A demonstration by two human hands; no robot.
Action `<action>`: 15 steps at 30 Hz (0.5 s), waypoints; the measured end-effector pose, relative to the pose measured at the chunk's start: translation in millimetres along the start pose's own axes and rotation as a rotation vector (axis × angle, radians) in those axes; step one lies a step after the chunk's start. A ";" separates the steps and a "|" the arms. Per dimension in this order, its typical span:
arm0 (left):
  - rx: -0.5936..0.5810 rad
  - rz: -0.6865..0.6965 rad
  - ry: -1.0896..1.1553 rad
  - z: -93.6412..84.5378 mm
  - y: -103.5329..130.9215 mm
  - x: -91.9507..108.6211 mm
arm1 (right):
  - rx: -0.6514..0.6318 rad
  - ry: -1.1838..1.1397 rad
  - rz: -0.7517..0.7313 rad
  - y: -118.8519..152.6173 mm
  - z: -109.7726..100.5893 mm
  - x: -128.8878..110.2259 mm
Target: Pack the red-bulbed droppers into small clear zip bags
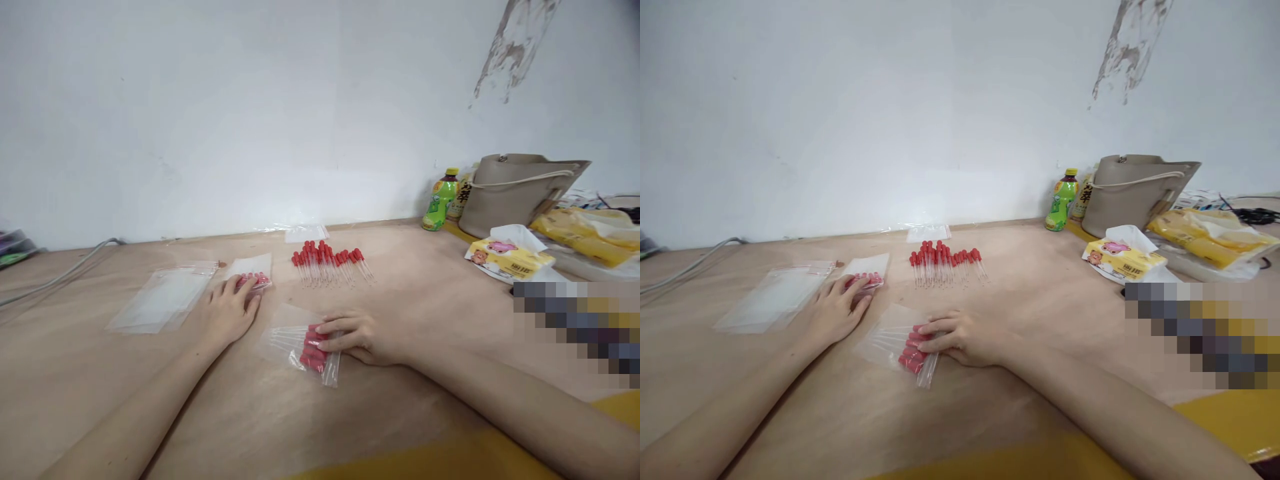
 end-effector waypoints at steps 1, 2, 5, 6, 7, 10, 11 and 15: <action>0.006 -0.016 -0.002 -0.4 0.6 -0.7 | 0.041 -0.055 -0.006 -2.4 -0.2 -2.1; 0.007 -0.026 0.002 -0.4 0.9 -1.3 | 0.083 -0.112 0.007 -4.5 -1.3 -3.1; 0.025 -0.034 0.046 -3.3 1.5 -3.1 | 0.194 -0.286 0.167 -7.3 -5.9 2.1; 0.060 -0.027 0.072 -7.4 2.3 -3.4 | 0.236 -0.345 0.254 -6.4 -7.3 6.7; 0.107 0.000 0.109 -13.0 3.9 -2.5 | 0.279 -0.403 0.348 -4.4 -8.0 12.2; 0.154 0.278 0.295 -28.2 13.2 14.5 | 0.367 -0.575 0.584 4.1 -4.9 28.2; 0.098 0.431 0.364 -29.8 18.6 25.5 | 0.368 -0.626 0.612 5.7 -3.2 31.3; -0.155 0.809 0.496 -28.9 41.9 61.0 | 0.239 -0.620 0.415 1.5 -6.0 25.9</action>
Point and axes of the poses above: each hand's wrist, its own y-axis away from the middle knuckle, its own z-axis out of the palm, x = y × z, the point moved 7 cm from there along -y, towards the middle knuckle, and after that the axes turned 9 degrees about -x, right-handed, at the moved point
